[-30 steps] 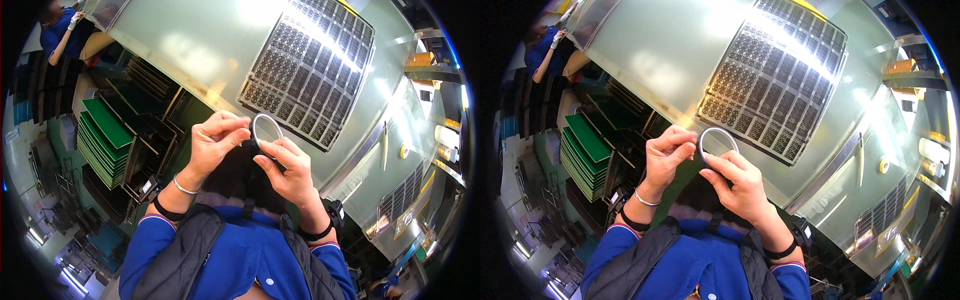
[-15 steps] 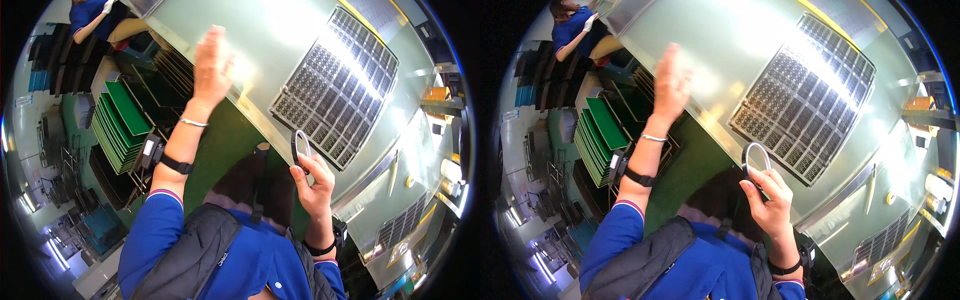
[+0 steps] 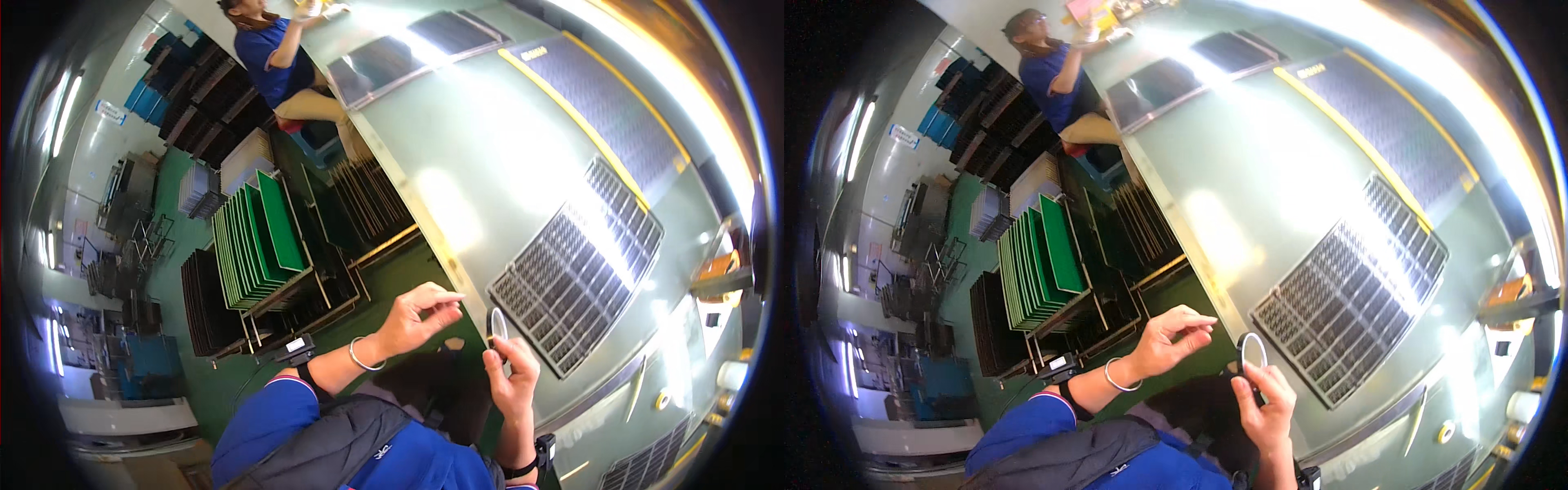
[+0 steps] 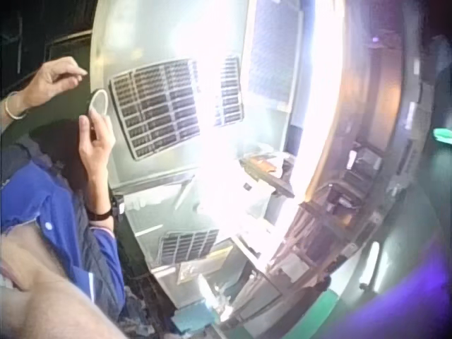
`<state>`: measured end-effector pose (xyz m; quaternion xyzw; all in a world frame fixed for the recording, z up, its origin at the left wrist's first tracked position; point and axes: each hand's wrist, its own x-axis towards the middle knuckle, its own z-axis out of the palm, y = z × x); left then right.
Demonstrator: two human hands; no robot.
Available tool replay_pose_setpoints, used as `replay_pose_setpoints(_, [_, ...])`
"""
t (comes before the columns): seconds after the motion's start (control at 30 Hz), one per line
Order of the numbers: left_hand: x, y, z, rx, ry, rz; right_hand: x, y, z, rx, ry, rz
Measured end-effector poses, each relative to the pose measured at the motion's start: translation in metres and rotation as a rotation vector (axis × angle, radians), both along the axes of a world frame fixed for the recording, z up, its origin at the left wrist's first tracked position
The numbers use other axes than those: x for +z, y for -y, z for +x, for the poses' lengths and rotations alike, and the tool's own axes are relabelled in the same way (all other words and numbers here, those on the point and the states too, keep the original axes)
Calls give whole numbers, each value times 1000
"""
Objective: Inspecting or taping circuit patterns on panels using a magnifying glass and tape.
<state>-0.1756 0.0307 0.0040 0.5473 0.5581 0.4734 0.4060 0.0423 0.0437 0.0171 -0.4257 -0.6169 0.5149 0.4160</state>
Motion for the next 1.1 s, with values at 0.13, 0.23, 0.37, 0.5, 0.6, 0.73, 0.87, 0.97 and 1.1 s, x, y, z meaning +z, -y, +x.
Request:
replay_pose_setpoints(0.13, [30, -7, 13, -207, 135, -93, 9, 2, -2, 92, 19, 50])
replay_pose_setpoints(0.23, [20, -5, 20, -211, 263, -196, 4, 6, 6, 89, 18, -6])
replay_pose_setpoints(0.37, [16, -13, 30, -235, 327, -159, 2, 6, 14, 50, 26, 7])
replay_pose_setpoints(0.5, [16, -21, 35, -244, 463, -207, 1, 1, 20, 69, 34, 42])
replay_pose_setpoints(0.6, [18, -22, 43, -258, 458, -199, 8, 3, 25, 36, 48, 65])
replay_pose_setpoints(0.73, [19, -24, 43, -240, 412, -213, 12, -1, 24, 55, 99, 113])
replay_pose_setpoints(0.87, [15, -22, 56, -280, 438, -247, 6, 6, 31, 0, 137, 150])
replay_pose_setpoints(0.97, [12, -22, 63, -279, 428, -294, 3, 7, 32, -56, 134, 165])
replay_pose_setpoints(1.1, [7, -24, 71, -234, 211, -161, -2, 6, 36, -94, 166, 193])
